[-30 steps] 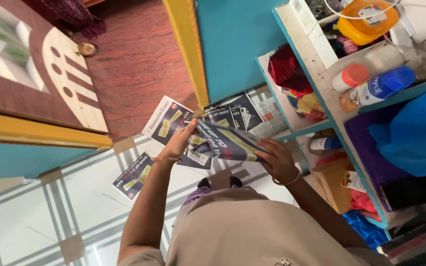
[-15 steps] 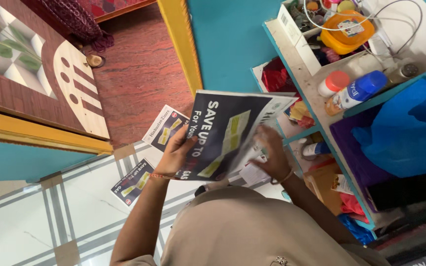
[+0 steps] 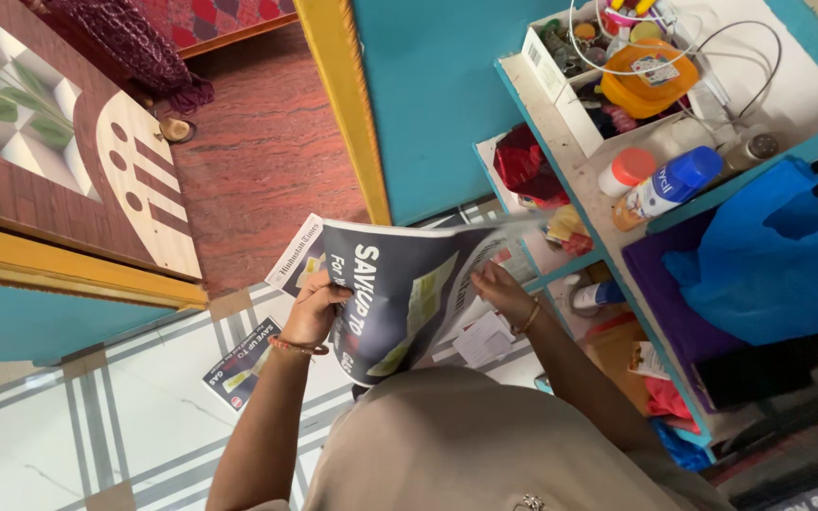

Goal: The person repeatedly picks up newspapers from a pile on the floor, unfolds them, and folds them into smaller sections. The folded newspapers are then placed on a nearby shelf.

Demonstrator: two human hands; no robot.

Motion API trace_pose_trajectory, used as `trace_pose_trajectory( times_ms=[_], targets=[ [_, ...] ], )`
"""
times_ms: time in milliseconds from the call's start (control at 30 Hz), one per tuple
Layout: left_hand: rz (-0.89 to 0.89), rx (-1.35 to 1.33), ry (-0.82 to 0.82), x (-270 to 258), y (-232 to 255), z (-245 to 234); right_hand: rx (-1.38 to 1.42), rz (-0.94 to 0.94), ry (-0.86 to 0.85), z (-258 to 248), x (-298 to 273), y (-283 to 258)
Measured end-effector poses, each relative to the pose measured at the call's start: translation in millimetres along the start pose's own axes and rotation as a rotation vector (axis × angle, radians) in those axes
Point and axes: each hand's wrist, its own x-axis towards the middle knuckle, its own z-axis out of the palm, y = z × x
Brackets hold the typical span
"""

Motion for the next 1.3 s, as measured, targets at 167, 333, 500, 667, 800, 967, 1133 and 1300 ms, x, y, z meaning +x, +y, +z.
trace_pose_trajectory(
  times_ms=[167, 333, 500, 667, 800, 967, 1133, 1300],
  targets=[
    [0.065, -0.020, 0.114, 18.6, 19.4, -25.9, 0.132, -0.010, 0.081, 11.6, -20.4, -27.7],
    [0.142, 0.253, 0.281, 30.9, 39.1, -44.1, -0.073, -0.159, 0.051, 27.2, -46.7, -69.1],
    [0.064, 0.703, 0.392, 25.8, 34.0, -44.8, -0.325, -0.249, 0.042, 71.1, -57.7, -97.7],
    [0.411, 1.348, 0.350, 10.3, 67.2, -12.9, -0.861, -0.436, -0.005, 131.3, -73.4, -144.1],
    [0.470, 1.157, 0.083, 12.7, 103.9, 7.9, -1.134, -0.606, -0.136, 173.3, -91.0, -173.4],
    [0.401, 0.960, -0.104, 18.4, 123.1, 15.0, -1.143, -0.752, -0.167, 200.2, -108.3, -181.0],
    [0.426, 0.949, -0.186, 20.6, 119.3, 0.8, -1.209, -0.522, -0.152, 214.7, -121.0, -168.9],
    [0.249, 0.797, -0.096, 9.2, 108.1, -21.6, -1.033, -0.417, -0.092, 221.3, -127.1, -157.1]
  ],
)
